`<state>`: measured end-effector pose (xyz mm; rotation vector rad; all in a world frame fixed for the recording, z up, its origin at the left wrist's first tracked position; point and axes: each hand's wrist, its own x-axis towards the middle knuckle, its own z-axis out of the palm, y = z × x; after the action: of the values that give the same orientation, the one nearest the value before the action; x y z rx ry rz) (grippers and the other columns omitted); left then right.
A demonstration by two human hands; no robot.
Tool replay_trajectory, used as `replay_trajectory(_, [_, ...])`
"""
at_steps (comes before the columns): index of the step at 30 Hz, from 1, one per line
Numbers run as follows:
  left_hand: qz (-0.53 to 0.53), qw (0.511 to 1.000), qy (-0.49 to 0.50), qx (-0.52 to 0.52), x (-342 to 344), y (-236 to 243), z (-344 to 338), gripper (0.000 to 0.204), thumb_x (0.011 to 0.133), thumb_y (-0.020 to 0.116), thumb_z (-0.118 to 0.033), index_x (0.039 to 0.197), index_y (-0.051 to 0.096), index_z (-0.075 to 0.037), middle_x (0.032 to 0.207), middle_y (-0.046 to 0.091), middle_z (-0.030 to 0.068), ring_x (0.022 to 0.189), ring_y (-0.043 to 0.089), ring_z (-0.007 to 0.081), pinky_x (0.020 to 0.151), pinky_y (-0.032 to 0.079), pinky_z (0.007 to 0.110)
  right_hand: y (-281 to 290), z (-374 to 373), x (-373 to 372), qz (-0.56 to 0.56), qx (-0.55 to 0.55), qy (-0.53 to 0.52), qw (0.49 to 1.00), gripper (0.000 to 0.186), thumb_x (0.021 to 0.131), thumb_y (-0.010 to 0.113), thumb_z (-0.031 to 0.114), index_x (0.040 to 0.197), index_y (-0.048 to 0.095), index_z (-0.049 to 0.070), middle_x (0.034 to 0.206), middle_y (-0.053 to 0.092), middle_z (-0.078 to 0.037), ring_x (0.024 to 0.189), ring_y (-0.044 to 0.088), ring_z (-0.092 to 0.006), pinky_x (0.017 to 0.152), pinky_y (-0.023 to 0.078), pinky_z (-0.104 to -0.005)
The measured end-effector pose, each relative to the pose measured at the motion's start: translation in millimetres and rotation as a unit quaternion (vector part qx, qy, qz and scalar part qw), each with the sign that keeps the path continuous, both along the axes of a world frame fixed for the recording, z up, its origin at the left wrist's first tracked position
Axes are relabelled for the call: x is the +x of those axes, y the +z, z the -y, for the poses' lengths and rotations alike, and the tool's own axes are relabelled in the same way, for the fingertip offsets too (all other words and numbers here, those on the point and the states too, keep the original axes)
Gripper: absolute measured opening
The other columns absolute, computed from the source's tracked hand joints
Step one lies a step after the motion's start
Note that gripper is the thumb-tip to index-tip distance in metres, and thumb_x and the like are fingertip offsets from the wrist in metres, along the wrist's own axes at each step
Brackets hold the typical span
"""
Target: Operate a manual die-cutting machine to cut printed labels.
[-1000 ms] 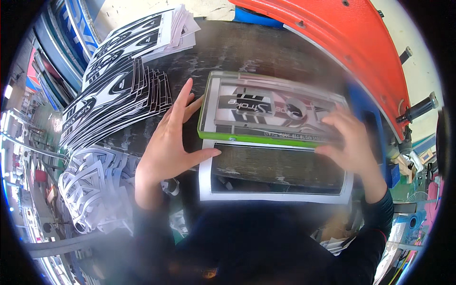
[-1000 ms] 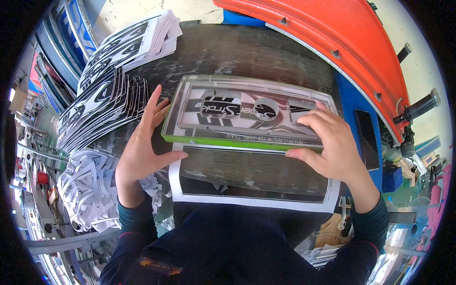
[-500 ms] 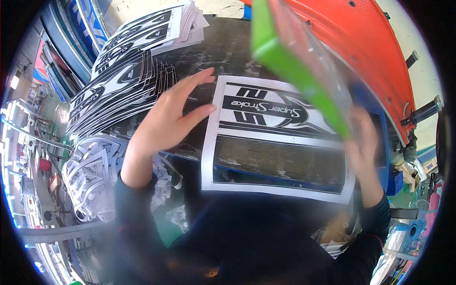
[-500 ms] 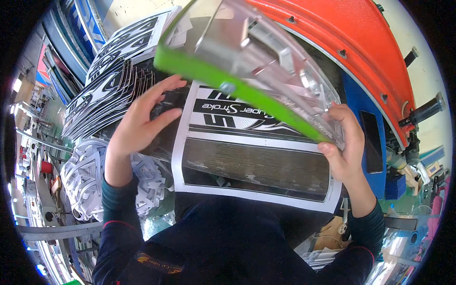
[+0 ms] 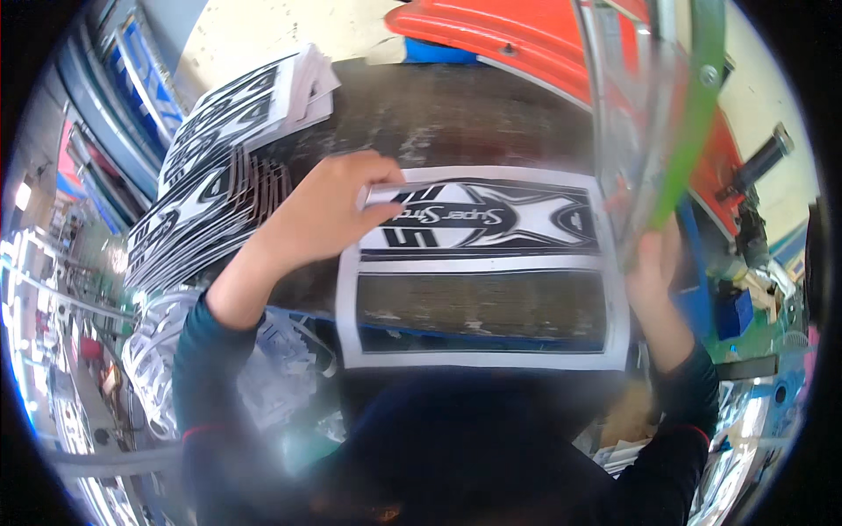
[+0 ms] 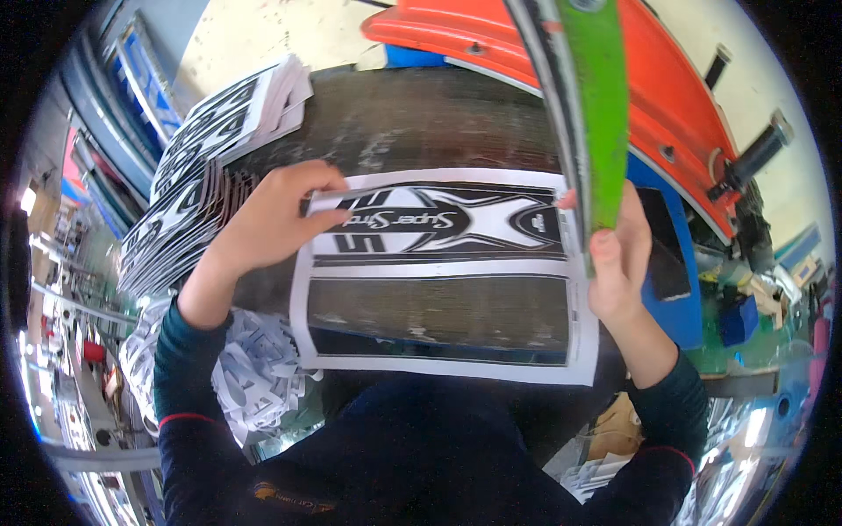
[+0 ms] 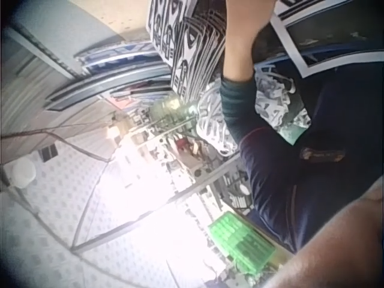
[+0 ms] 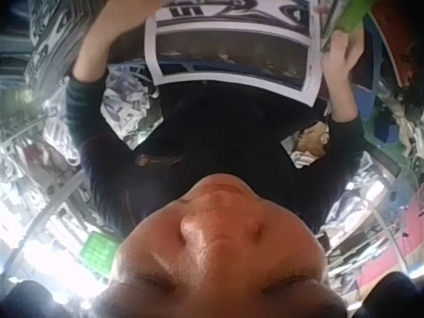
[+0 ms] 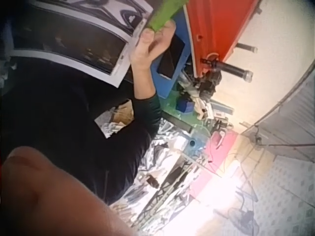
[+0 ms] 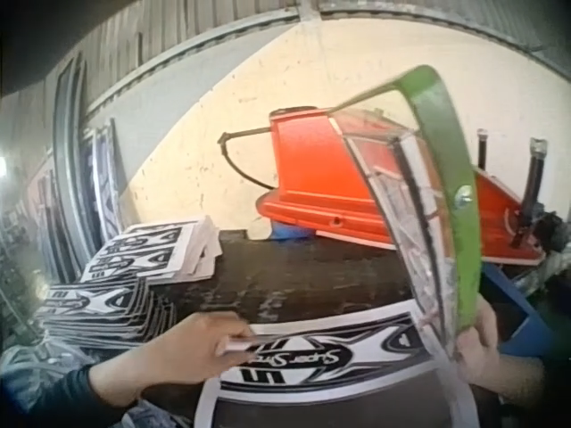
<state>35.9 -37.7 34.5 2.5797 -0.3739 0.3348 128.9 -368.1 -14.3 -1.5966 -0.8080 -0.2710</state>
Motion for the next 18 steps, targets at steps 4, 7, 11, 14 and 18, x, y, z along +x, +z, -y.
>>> replay_trajectory(4, [0.082,0.993,-0.08,-0.036,-40.6,8.6,19.6,0.017,0.074,0.066,0.006,0.09,0.064,0.002,0.08,0.063,0.0115,0.07,0.062,0.024,0.068,0.05,0.031,1.8,-7.2,4.2,0.01,0.034,0.032,0.999,0.066,0.086,0.052,0.059,0.11,0.049,-0.002,0.101,0.052,-0.007,0.094,0.048,-0.014,0.085,0.035,-0.0277])
replay_trajectory(7, [0.045,0.99,0.012,-0.133,-63.2,14.2,10.6,0.011,0.081,0.064,0.004,0.091,0.063,0.002,0.088,0.067,0.0088,0.077,0.063,0.0156,0.068,0.05,0.027,1.9,-5.5,2.4,0.014,0.042,0.01,0.999,0.065,0.086,0.052,0.06,0.108,0.049,-0.001,0.099,0.05,-0.005,0.092,0.047,-0.0135,0.084,0.035,-0.0277])
replay_trajectory(11, [0.203,0.903,0.173,-0.338,-83.7,10.6,-39.0,0.013,0.09,0.058,-0.001,0.102,0.06,0.004,0.098,0.067,0.0078,0.087,0.061,0.0098,0.071,0.048,0.022,-3.8,-8.0,5.3,0.012,0.061,0.014,0.998,0.068,0.088,0.05,0.059,0.115,0.048,-0.004,0.105,0.053,-0.008,0.098,0.049,-0.0167,0.088,0.037,-0.0303])
replay_trajectory(14, [0.293,0.84,0.198,-0.411,-90.7,31.3,-79.4,0.016,0.093,0.057,-0.005,0.107,0.058,0.003,0.098,0.067,0.0068,0.088,0.062,0.007,0.075,0.048,0.021,-25.8,14.7,14.3,-0.022,0.081,-0.029,0.996,0.067,0.092,0.048,0.054,0.123,0.046,-0.006,0.114,0.056,-0.014,0.104,0.053,-0.0216,0.095,0.038,-0.0359])
replay_trajectory(18, [0.361,0.792,0.295,-0.394,-141.9,56.0,-146.7,0.017,0.093,0.06,-0.01,0.107,0.06,0.0,0.086,0.067,0.003,0.068,0.058,0.0028,0.057,0.043,0.018,-30.7,24.8,23.9,0.006,0.128,-0.017,0.992,0.062,0.095,0.045,0.048,0.125,0.045,-0.006,0.114,0.057,-0.017,0.104,0.055,-0.0234,0.093,0.04,-0.0387])
